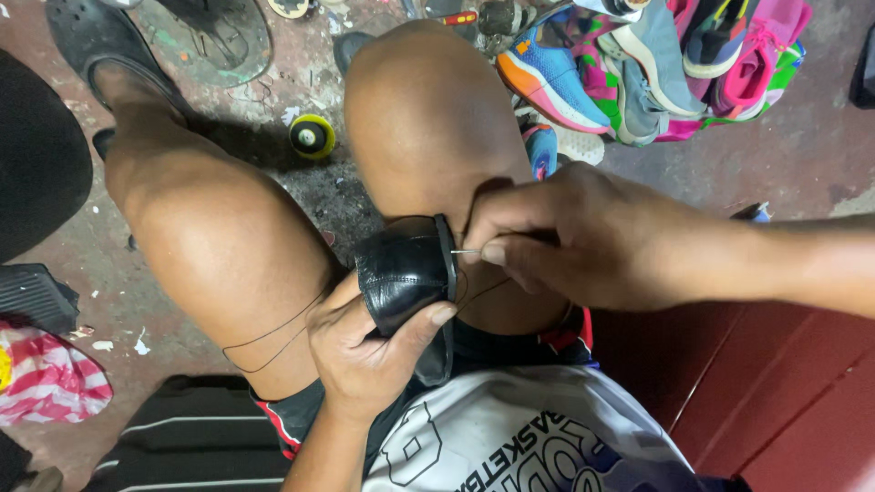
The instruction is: The person is repairing a black leather shoe by hand-sewing the sole to the upper. They use a needle and thread to stitch along the edge of the shoe, pulling the thread tight after each pass. The person occasionally inspects the interior of the shoe while continuing the stitching process.
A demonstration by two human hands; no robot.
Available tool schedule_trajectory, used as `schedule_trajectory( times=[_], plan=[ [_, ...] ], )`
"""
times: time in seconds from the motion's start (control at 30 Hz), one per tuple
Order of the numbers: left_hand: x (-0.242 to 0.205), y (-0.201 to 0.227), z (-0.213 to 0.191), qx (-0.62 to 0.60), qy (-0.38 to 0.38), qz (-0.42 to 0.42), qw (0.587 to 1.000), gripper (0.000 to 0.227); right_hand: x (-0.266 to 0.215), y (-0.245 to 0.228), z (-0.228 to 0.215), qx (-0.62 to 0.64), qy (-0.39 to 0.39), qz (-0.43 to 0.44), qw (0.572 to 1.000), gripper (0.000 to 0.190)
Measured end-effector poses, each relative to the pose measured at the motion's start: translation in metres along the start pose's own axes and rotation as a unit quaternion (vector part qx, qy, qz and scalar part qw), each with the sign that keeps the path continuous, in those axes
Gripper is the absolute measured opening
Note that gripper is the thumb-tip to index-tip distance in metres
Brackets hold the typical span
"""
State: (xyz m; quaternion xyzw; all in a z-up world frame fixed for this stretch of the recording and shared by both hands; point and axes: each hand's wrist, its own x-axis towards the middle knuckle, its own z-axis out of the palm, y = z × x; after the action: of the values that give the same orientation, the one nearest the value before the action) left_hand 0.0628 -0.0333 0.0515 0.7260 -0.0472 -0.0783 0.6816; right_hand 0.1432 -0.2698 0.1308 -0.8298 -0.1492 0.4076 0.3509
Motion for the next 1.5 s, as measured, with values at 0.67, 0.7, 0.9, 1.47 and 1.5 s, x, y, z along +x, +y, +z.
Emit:
schedule_trajectory(
  times=[0.67, 0.7, 0.9, 1.47, 1.5],
  plan=[
    [0.005, 0.003, 0.004, 0.005, 0.004, 0.011, 1.0, 0.023, -0.003, -0.012, -0.006, -0.335, 0.073, -0.214, 0.915, 0.023],
    [0.005, 0.003, 0.005, 0.003, 0.006, 0.011, 1.0, 0.023, -0.006, -0.012, -0.004, -0.449, 0.095, -0.295, 0.838, 0.03],
    [0.004, 0.006, 0.007, 0.018, 0.014, 0.013, 1.0, 0.023, -0.006, -0.007, -0.003, -0.283, 0.03, -0.079, 0.955, 0.03],
    [-0.005, 0.011, 0.026, 0.122, 0.061, 0.167, 0.977, 0.029, -0.018, 0.049, 0.002, 0.128, -0.013, -0.084, 0.988, 0.018],
    [-0.005, 0.011, 0.028, 0.125, 0.061, 0.175, 0.975, 0.03, -0.02, 0.049, 0.003, 0.124, -0.004, -0.09, 0.988, 0.018]
  ],
)
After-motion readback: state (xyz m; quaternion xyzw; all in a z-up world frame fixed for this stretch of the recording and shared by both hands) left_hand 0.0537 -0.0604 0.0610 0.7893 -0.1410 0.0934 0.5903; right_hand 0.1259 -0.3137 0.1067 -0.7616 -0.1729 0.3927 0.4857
